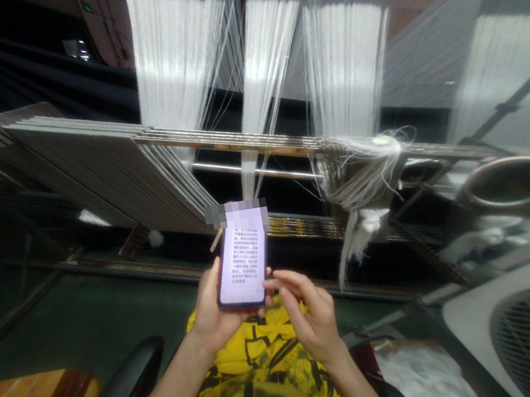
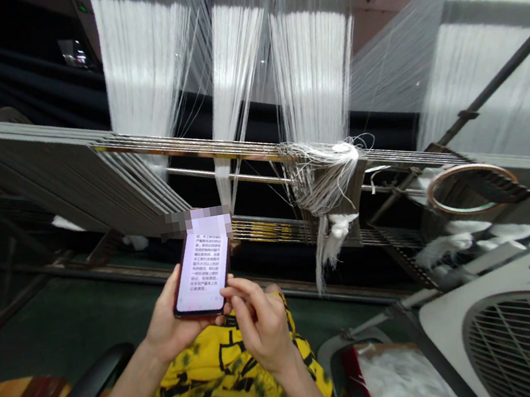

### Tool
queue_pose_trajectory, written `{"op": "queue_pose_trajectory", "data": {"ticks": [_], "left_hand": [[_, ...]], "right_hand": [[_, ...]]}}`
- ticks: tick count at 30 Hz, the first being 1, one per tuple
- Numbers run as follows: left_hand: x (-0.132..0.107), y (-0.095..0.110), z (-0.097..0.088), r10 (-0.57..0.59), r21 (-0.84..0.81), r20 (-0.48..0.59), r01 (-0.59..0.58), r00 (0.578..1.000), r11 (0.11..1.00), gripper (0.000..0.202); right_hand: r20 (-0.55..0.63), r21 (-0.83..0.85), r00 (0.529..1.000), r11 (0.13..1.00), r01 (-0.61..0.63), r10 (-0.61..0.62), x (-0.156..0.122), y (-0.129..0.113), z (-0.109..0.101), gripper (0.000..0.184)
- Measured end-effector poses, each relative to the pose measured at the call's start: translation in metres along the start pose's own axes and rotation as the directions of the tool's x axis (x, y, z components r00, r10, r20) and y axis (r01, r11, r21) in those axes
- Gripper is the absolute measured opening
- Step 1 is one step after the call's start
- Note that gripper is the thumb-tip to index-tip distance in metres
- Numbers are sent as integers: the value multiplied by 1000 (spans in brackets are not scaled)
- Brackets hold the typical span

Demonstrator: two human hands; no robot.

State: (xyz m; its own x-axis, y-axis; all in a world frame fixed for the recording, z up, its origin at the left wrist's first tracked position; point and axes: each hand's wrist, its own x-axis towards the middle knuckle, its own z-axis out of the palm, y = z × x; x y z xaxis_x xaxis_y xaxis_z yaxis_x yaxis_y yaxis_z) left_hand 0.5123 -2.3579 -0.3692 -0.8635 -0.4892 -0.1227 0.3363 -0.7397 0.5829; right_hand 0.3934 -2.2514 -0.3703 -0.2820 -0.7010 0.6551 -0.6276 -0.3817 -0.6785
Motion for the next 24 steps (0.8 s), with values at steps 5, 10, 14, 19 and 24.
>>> {"op": "queue_pose_trajectory", "data": {"ticks": [5,10,14,19,24], "left_hand": [[1,-1,-1,1,-15,-18,-2,1000,1000,58],[1,-1,-2,-10,-20,-39,9,999,1000,58],[1,-1,-3,-7,-27,-45,6,999,1000,57],[1,-1,-4,-9,-23,-43,8,999,1000,58],[2,-2,-3,-10,-29,-35,9,999,1000,58]], "right_hand": [[5,-2,1000,1000,11,-11,-1,1,0,28],[10,-7,1000,1000,22,-22,0,2,-1,29],[10,-12,1000,1000,20,-20,0,2,0,30],[9,-15,1000,1000,22,-22,-1,1,0,30],[7,-7,1000,1000,23,-23,-1,2,0,30]]}}
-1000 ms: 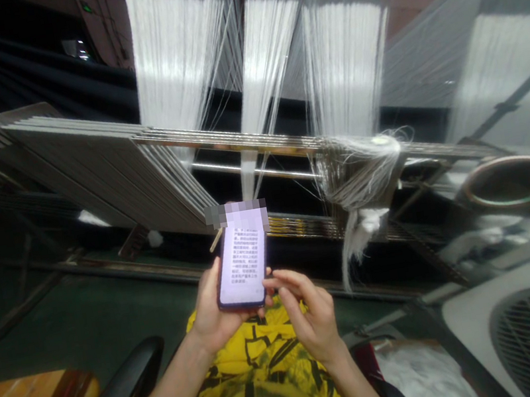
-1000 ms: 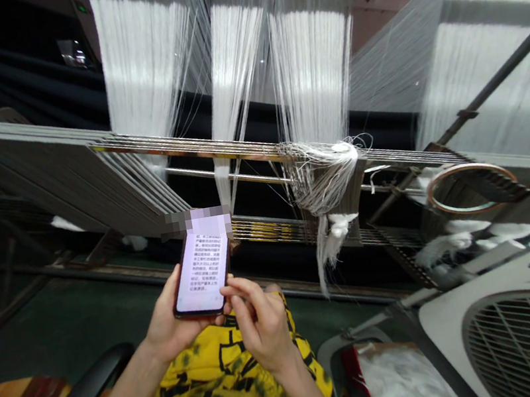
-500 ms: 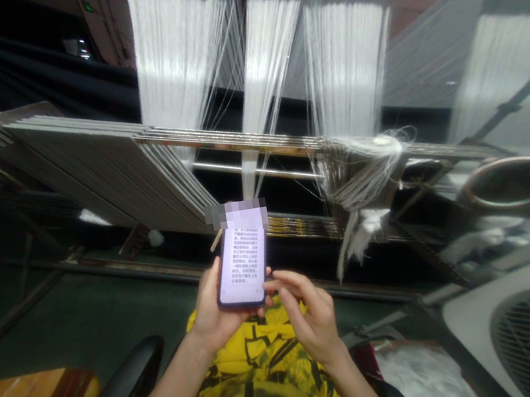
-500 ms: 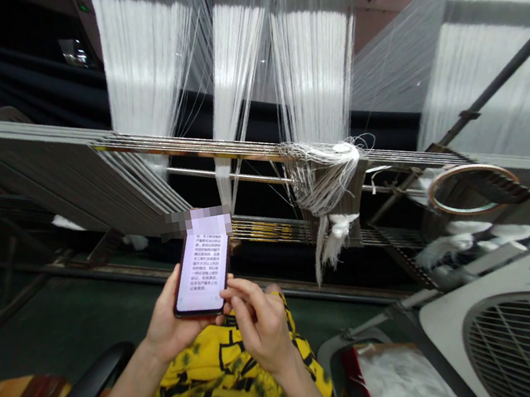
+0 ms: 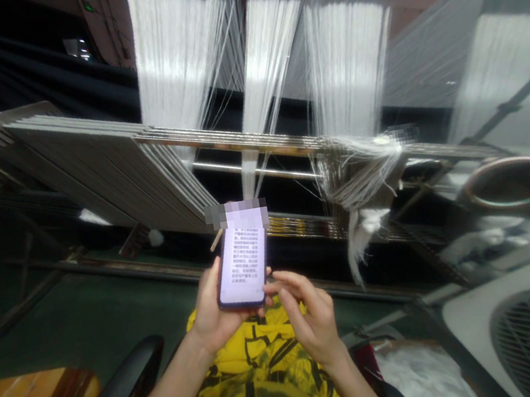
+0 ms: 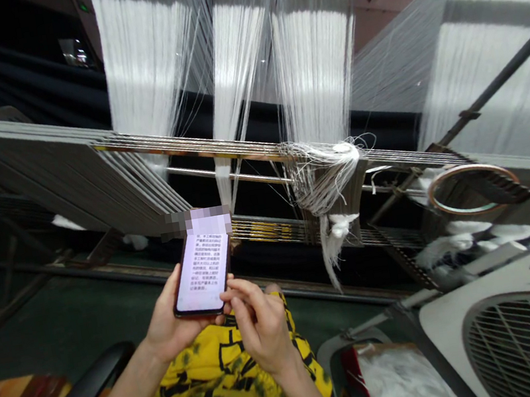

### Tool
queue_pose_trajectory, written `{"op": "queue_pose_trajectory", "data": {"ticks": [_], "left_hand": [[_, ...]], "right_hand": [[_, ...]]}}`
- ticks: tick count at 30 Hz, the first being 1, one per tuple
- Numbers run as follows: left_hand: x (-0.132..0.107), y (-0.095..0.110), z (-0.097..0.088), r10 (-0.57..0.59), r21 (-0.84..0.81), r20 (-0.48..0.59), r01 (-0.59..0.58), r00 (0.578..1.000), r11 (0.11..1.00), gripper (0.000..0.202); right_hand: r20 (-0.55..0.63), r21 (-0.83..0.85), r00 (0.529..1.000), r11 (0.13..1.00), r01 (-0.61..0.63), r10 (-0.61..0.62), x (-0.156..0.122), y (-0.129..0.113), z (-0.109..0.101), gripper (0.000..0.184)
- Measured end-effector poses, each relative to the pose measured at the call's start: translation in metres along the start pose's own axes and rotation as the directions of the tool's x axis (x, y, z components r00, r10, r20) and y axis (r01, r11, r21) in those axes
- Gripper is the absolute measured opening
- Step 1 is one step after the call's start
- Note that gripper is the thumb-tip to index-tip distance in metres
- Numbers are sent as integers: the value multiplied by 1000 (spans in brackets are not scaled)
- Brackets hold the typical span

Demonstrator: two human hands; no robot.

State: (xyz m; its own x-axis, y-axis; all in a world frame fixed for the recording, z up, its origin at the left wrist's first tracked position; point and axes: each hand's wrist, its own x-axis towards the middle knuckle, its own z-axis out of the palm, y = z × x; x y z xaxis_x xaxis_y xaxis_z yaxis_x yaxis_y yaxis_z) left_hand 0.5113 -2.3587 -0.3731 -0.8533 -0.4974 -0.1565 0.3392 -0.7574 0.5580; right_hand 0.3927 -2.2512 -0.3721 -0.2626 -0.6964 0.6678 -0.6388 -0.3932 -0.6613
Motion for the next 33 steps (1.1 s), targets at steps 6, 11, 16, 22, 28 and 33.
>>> {"op": "queue_pose_trajectory", "data": {"ticks": [6,11,16,22,28,33], "left_hand": [[-1,1,0,1,-3,-8,-1,1000,1000,57],[0,1,-2,1,-3,0,-1,1000,1000,57],[1,1,0,2,-3,0,-2,1000,1000,57],[1,1,-1,2,-7,7,-2,1000,1000,57],[-2,2,1,17,18,5,-17,1000,1000,54],[-2,3,2,23,19,0,-23,1000,1000,54]], "right_hand": [[-9,8,1000,1000,-7,7,-1,0,0,28],[0,-5,1000,1000,-5,5,-1,0,0,29],[6,1,1000,1000,0,0,-1,1,0,30],[10,-16,1000,1000,3,-3,0,0,0,29],[23,-36,1000,999,6,-5,0,-3,-1,27],[18,-50,1000,999,8,-7,1,-3,0,27]]}}
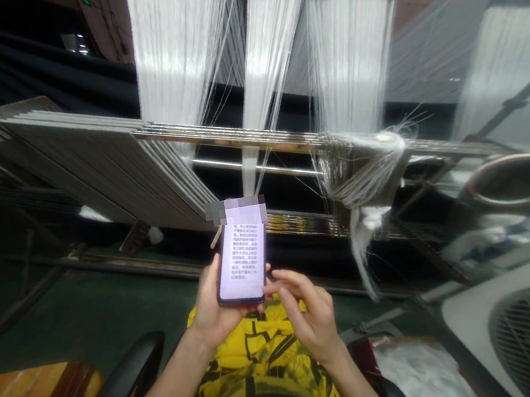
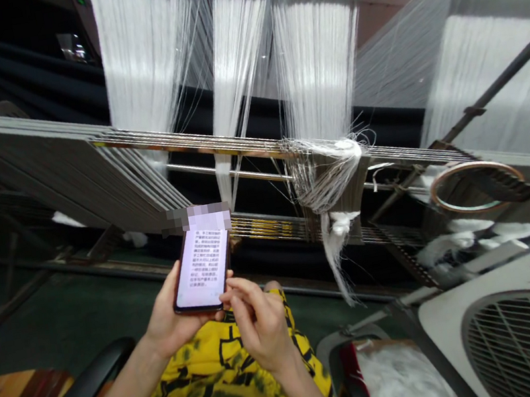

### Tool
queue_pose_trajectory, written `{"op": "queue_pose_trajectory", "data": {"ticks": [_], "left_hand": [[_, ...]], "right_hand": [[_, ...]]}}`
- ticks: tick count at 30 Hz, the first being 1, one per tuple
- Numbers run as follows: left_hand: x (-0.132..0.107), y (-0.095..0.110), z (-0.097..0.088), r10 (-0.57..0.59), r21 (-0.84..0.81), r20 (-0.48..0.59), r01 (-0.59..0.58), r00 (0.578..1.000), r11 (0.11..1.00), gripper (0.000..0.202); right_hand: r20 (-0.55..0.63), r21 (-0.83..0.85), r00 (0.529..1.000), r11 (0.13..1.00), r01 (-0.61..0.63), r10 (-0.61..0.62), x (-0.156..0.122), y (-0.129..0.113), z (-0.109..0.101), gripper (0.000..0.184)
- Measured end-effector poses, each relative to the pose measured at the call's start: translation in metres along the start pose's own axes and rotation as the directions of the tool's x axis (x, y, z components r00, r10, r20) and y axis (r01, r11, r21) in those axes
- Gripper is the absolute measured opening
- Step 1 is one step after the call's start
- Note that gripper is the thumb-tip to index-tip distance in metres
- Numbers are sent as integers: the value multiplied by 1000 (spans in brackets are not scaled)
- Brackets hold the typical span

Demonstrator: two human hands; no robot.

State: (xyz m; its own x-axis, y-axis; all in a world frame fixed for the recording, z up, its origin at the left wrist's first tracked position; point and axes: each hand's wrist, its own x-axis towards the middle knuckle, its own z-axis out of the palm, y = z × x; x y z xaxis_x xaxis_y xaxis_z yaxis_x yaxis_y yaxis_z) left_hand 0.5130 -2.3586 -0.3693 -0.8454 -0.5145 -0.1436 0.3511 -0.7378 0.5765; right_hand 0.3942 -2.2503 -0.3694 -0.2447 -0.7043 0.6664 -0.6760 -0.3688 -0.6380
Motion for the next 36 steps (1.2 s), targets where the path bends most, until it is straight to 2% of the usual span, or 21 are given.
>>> {"op": "queue_pose_trajectory", "data": {"ticks": [13,30,36], "left_hand": [[0,0,2,-6,-12,18,6,1000,1000,56],[2,0,-1,-2,-16,-10,2,1000,1000,55],[2,1,0,-11,-8,61,11,998,1000,58]], "right_hand": [[7,-16,1000,1000,10,-10,1,-1,0,25],[18,-26,1000,999,-21,21,0,0,1,24],[-30,-60,1000,998,-11,9,1,-1,2,22]]}}
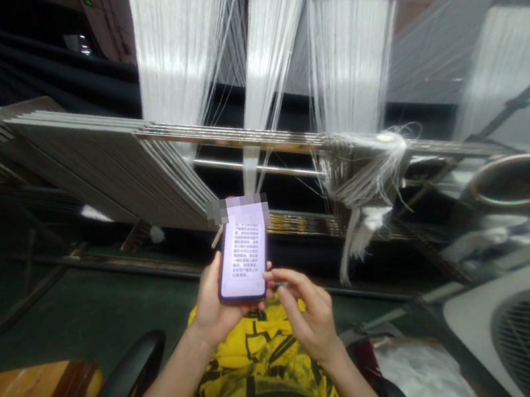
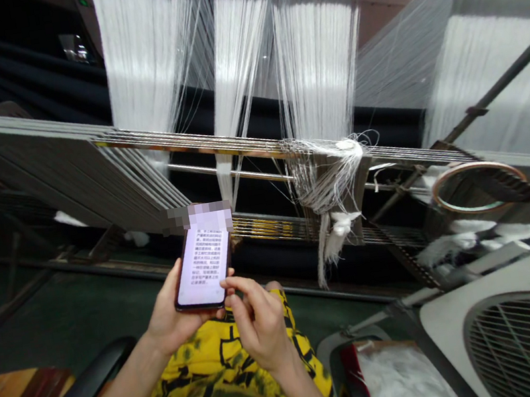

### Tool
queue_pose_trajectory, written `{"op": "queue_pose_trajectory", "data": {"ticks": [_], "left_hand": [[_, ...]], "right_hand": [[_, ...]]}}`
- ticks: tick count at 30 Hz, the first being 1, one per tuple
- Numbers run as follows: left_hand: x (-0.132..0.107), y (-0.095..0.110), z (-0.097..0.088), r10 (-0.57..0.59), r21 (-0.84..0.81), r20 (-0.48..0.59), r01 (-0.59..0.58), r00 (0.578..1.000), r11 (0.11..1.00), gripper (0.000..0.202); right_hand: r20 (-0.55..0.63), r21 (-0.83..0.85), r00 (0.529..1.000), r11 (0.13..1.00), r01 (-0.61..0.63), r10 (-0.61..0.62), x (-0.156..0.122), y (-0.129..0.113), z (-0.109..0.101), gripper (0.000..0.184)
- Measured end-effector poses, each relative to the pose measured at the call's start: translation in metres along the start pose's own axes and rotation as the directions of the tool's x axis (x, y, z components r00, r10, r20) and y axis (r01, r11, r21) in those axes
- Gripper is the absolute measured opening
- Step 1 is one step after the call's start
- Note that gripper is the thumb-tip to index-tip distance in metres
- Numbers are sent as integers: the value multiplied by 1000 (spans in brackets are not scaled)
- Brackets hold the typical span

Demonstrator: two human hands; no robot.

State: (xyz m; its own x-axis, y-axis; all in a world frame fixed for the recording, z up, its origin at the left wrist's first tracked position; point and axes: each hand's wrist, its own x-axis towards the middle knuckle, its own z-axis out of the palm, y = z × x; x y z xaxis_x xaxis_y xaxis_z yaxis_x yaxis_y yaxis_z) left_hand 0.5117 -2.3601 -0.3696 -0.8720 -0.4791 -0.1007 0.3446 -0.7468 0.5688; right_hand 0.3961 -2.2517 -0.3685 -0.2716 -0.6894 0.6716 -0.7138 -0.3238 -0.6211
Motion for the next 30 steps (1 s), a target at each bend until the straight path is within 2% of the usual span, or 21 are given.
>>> {"op": "queue_pose_trajectory", "data": {"ticks": [4,11,17,21,26,30], "left_hand": [[-1,-1,0,-6,-3,1,6,1000,1000,59],[-3,-4,0,-8,-24,-100,5,995,1000,54],[-7,-6,1,31,24,-155,-28,987,999,48],[-8,-8,3,20,26,-90,-18,996,1000,44],[-7,-14,2,-62,15,26,62,998,998,52],[-6,-18,2,-93,11,41,92,995,996,55]], "right_hand": [[-7,-20,1000,1000,-1,1,-1,0,1,23],[43,8,999,1000,11,-11,0,-2,1,25],[92,0,995,999,34,-34,6,-5,-3,28],[92,-30,994,998,58,-55,15,-5,-7,32],[54,-72,993,992,105,-101,42,-3,-10,37],[75,-170,977,963,208,-197,62,1,-6,37]]}}
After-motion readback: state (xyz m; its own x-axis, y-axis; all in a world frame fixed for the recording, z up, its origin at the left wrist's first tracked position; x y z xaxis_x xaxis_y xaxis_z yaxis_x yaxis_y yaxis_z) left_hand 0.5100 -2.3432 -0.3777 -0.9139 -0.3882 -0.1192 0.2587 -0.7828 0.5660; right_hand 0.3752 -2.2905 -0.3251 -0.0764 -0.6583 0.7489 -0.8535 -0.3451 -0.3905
